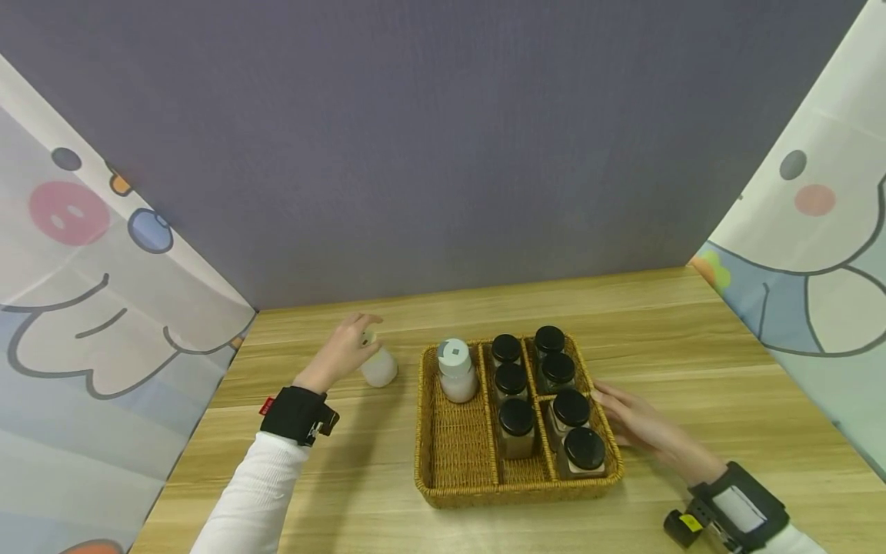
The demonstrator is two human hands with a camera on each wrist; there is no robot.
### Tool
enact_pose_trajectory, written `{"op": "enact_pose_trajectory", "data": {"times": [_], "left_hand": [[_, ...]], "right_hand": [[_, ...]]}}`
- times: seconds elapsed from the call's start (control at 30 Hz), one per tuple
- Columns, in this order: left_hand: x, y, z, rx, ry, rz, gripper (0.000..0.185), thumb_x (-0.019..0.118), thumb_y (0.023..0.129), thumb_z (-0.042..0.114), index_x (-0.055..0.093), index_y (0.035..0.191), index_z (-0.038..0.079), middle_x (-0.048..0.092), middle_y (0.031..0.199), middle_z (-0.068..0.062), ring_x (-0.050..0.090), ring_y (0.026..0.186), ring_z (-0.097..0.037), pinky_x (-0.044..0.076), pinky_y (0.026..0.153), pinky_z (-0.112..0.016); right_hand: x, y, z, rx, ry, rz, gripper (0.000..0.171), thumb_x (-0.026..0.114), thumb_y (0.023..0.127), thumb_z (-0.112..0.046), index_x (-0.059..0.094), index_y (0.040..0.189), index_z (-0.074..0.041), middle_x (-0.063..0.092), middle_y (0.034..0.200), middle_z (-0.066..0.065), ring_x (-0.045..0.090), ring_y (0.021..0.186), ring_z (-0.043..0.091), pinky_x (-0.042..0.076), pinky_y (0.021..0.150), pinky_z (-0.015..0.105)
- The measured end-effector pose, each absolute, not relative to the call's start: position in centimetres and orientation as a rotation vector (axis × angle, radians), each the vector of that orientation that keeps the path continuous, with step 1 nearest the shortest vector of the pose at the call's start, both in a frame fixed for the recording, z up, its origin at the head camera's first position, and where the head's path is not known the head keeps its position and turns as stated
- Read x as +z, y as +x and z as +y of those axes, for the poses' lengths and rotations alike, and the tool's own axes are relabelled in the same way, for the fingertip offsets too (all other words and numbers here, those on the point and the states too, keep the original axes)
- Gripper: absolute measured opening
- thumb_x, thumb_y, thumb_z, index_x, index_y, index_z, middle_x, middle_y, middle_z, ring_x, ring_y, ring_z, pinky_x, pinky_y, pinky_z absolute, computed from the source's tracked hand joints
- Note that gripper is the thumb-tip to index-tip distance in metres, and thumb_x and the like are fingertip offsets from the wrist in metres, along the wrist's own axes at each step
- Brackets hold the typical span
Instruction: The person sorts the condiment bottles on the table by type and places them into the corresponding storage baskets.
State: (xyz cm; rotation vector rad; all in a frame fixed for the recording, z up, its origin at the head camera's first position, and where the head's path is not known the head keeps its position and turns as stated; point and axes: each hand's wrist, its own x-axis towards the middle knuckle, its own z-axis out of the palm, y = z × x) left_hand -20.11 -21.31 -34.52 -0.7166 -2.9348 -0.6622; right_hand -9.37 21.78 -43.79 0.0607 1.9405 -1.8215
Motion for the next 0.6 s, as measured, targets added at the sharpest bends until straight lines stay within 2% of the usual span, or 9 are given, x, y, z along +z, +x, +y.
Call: {"op": "enact_pose_trajectory", "data": {"times": [0.13,0.37,0.6], "left_hand": [[-35.0,-20.3,-21.5,-0.664,-0.703,-2.943,0.04,0.058,0.085,0.016,0.049,0.119,-0.002,0.047,0.118,-0.024,0.047,0.106,-0.037,0.042,0.089,-0.048],[-35.9,-20.5,-21.9,-0.662,-0.676,-2.952,0.04,0.06,0.083,0.015,0.05,0.118,-0.003,0.048,0.116,-0.025,0.052,0.097,-0.035,0.048,0.079,-0.046],[-36.3,-20.5,-22.0,-0.677,-0.652,-2.979,0.041,0.06,0.084,0.015,0.049,0.12,-0.001,0.046,0.118,-0.025,0.052,0.098,-0.036,0.049,0.078,-0.045]], "right_hand": [[-43.8,-9.4,21.8,-1.821,0.055,1.937,0.072,0.038,0.094,-0.036,-0.001,0.139,0.004,0.008,0.138,0.033,0.013,0.125,0.047,0.04,0.09,0.05],[-43.9,-9.4,21.8,-1.81,0.067,1.949,0.072,0.038,0.094,-0.037,0.0,0.139,0.004,0.007,0.138,0.033,0.012,0.125,0.047,0.039,0.091,0.051],[-44.0,-9.5,21.8,-1.827,0.067,1.94,0.072,0.038,0.094,-0.036,-0.001,0.139,0.004,0.007,0.139,0.033,0.011,0.125,0.047,0.039,0.091,0.051]]}}
